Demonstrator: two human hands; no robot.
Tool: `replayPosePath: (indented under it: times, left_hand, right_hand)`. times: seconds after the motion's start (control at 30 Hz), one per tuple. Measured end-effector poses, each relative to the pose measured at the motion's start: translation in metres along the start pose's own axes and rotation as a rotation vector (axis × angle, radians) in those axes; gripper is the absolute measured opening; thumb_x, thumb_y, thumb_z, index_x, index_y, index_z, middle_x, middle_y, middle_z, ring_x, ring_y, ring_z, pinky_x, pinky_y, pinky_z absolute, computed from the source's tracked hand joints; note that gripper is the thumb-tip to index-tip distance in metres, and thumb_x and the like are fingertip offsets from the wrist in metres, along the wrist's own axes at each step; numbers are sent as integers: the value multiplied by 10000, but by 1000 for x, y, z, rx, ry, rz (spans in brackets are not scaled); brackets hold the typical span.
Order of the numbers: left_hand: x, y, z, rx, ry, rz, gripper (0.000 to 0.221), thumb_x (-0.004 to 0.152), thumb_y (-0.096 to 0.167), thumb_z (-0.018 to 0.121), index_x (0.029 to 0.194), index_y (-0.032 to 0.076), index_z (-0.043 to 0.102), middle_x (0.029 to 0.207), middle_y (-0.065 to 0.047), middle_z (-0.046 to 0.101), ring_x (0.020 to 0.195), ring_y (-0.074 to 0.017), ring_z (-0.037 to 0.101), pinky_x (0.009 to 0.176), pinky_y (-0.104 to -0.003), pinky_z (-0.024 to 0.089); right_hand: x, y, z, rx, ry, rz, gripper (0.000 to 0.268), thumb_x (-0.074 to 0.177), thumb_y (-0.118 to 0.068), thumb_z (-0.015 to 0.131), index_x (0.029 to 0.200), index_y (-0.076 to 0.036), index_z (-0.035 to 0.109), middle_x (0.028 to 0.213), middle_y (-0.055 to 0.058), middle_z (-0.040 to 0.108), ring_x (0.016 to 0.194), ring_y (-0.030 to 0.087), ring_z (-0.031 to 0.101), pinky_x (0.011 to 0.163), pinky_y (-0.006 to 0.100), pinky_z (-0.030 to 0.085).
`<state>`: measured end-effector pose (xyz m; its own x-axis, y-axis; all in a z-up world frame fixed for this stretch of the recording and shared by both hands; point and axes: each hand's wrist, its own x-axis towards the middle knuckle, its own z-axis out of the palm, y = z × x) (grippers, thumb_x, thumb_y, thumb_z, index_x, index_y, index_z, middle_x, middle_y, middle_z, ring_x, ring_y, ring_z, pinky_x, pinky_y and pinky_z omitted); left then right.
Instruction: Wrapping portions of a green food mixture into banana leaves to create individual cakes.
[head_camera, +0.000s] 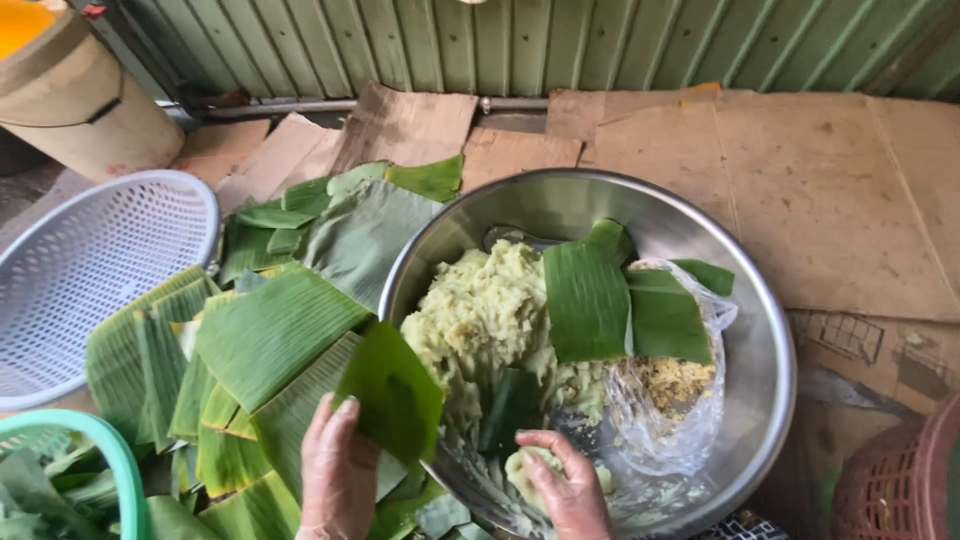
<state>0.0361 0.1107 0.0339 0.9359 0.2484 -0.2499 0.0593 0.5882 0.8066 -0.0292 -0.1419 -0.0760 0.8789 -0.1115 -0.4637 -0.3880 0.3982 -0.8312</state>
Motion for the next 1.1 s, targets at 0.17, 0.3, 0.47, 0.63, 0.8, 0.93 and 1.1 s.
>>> replayPosePath:
  times: [0.17,0.3,0.47,0.63,0.8,0.93,1.1]
  left_hand:
    - [-19,18,47,-124,122,-499,680,795,193,416,1464,86,477,1431,-251,488,1261,-461,436,972,-597,299]
    - [-18,-34,33,-287,57,-606,576,822,175,477,1370,13,548,1334,-242,574,1212,-404,487,1046,-551,311]
    - [-24,-65,28,-309,-457,-207,588,959,435,463,1279,-29,633,1324,-237,648,1271,-363,556,1118,-515,344]
    - [-13,-56,17,-46,-216,-398,749,941,525,399,1586,143,407,1324,-126,379,1149,-225,278,943,-394,177]
    - [-26,-88,12,-139,-54,-531,565,994,383,442,1295,-14,707,1406,-187,707,1305,-271,616,1173,-419,399]
    - [-27,-88,12,-35,-72,-440,527,977,377,481,1259,-36,648,1291,-184,687,1183,-261,619,1100,-401,459]
    - [-28,-57,25,-134,77,-538,469,1005,282,506,1213,-99,682,1182,-218,697,1051,-280,593,1005,-412,464]
  right_hand:
    - [3,-3,-3,171,172,-97,312,929,57,623,1235,74,680,1002,299,763,791,320,682,680,400,558]
    - [-22,-17,21,85,-167,-386,377,874,-41,663,1249,-11,640,1077,249,736,836,308,734,799,521,711]
    - [-5,-32,96,-1071,85,-1127,457,847,-69,644,1299,-76,582,1173,141,720,1299,377,567,1166,540,395]
    - [2,-32,99,-828,-111,-778,611,805,33,518,1401,-91,570,1504,132,561,1536,338,324,1216,503,292]
    - [-10,-36,118,-971,-38,-935,513,905,-2,534,1411,-84,528,1517,196,527,1482,368,387,1187,461,399]
    - [8,26,71,-1604,21,-1010,703,872,-281,600,1533,-170,389,1633,46,364,1563,339,162,1235,651,31]
    - [-8,45,45,-1472,-142,-953,854,873,-266,659,1588,-49,246,1672,184,261,1565,447,143,1156,679,212]
